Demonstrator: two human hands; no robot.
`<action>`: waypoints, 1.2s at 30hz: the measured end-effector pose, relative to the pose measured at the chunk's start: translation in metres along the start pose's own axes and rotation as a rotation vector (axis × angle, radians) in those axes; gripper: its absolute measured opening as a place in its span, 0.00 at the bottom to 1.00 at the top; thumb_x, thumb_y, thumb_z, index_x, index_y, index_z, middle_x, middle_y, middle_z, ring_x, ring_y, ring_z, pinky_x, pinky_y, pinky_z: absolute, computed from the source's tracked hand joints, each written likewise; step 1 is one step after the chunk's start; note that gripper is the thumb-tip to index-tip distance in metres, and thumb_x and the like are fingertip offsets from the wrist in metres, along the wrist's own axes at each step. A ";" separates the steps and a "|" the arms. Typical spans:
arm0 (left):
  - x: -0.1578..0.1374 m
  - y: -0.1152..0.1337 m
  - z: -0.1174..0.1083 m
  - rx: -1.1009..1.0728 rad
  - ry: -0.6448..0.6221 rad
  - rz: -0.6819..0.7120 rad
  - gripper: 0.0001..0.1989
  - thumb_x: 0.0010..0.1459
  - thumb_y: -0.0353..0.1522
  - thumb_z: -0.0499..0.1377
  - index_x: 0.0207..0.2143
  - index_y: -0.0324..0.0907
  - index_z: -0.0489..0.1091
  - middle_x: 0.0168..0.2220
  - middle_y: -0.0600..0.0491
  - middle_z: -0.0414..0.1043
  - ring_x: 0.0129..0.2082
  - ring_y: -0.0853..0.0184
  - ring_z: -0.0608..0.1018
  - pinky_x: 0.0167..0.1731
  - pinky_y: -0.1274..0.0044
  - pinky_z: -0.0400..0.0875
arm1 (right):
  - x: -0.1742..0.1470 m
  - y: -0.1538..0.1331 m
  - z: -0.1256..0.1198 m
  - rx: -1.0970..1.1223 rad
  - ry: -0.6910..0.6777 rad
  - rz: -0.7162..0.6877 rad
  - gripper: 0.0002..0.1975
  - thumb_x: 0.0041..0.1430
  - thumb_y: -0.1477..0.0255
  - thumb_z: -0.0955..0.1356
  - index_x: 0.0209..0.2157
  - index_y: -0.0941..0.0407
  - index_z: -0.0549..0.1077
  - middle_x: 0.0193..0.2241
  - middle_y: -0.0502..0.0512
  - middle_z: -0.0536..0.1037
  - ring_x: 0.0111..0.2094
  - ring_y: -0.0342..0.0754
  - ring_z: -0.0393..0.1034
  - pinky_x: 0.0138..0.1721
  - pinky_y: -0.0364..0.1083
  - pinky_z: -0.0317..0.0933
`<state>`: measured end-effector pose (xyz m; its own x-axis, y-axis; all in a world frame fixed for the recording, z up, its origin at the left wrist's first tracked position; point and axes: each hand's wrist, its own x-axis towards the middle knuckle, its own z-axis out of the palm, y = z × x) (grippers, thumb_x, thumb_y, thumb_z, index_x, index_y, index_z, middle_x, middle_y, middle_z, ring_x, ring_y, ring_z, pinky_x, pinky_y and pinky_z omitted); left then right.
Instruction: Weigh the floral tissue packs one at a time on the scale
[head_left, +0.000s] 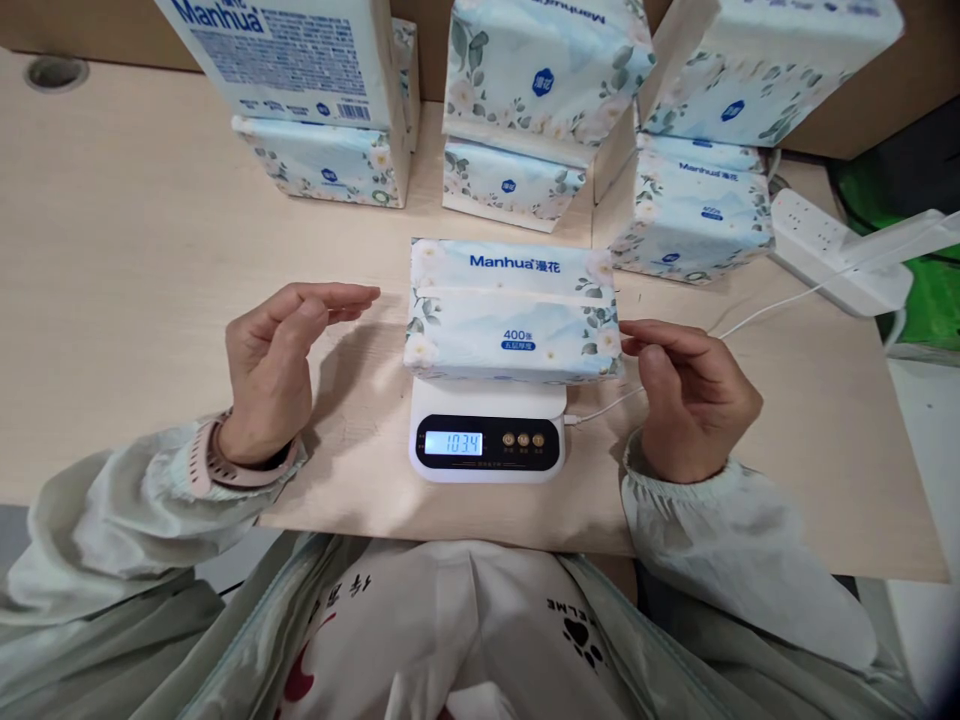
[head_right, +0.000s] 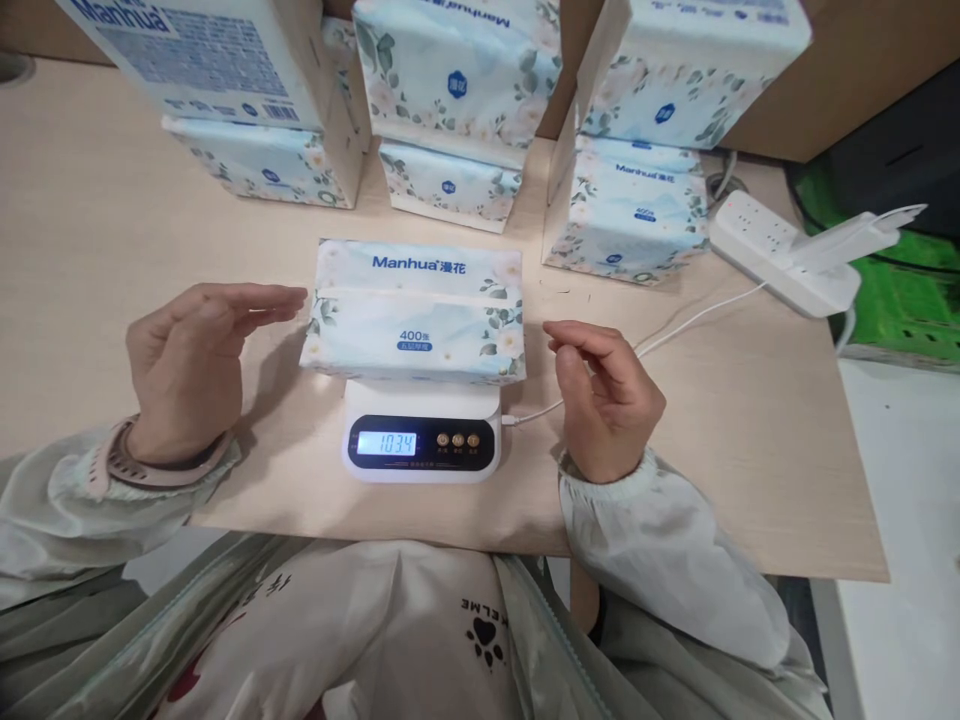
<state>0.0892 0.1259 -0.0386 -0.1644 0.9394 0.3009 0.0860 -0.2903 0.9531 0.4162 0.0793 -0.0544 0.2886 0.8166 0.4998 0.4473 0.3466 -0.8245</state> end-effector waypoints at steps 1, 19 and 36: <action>0.000 0.000 0.000 -0.005 -0.002 0.000 0.10 0.65 0.42 0.67 0.37 0.51 0.89 0.40 0.51 0.89 0.42 0.55 0.88 0.48 0.62 0.84 | 0.000 0.000 0.000 0.013 -0.002 -0.013 0.06 0.70 0.64 0.73 0.45 0.44 0.86 0.42 0.53 0.87 0.40 0.55 0.82 0.45 0.59 0.78; 0.000 -0.001 -0.001 -0.074 -0.028 0.011 0.09 0.66 0.39 0.68 0.38 0.48 0.89 0.38 0.51 0.89 0.38 0.61 0.88 0.44 0.69 0.83 | 0.002 0.004 0.006 0.090 0.016 -0.155 0.08 0.68 0.72 0.74 0.44 0.49 0.87 0.40 0.53 0.88 0.37 0.50 0.82 0.36 0.51 0.77; -0.002 -0.004 -0.005 -0.011 -0.066 0.065 0.06 0.69 0.36 0.69 0.40 0.52 0.89 0.39 0.57 0.89 0.40 0.60 0.88 0.47 0.63 0.84 | 0.000 0.003 0.003 0.047 -0.048 -0.118 0.10 0.69 0.72 0.73 0.48 0.45 0.87 0.44 0.54 0.87 0.43 0.54 0.83 0.41 0.56 0.78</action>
<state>0.0837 0.1244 -0.0425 -0.0935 0.9283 0.3599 0.0833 -0.3529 0.9319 0.4149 0.0814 -0.0577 0.1947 0.7895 0.5821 0.4355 0.4621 -0.7725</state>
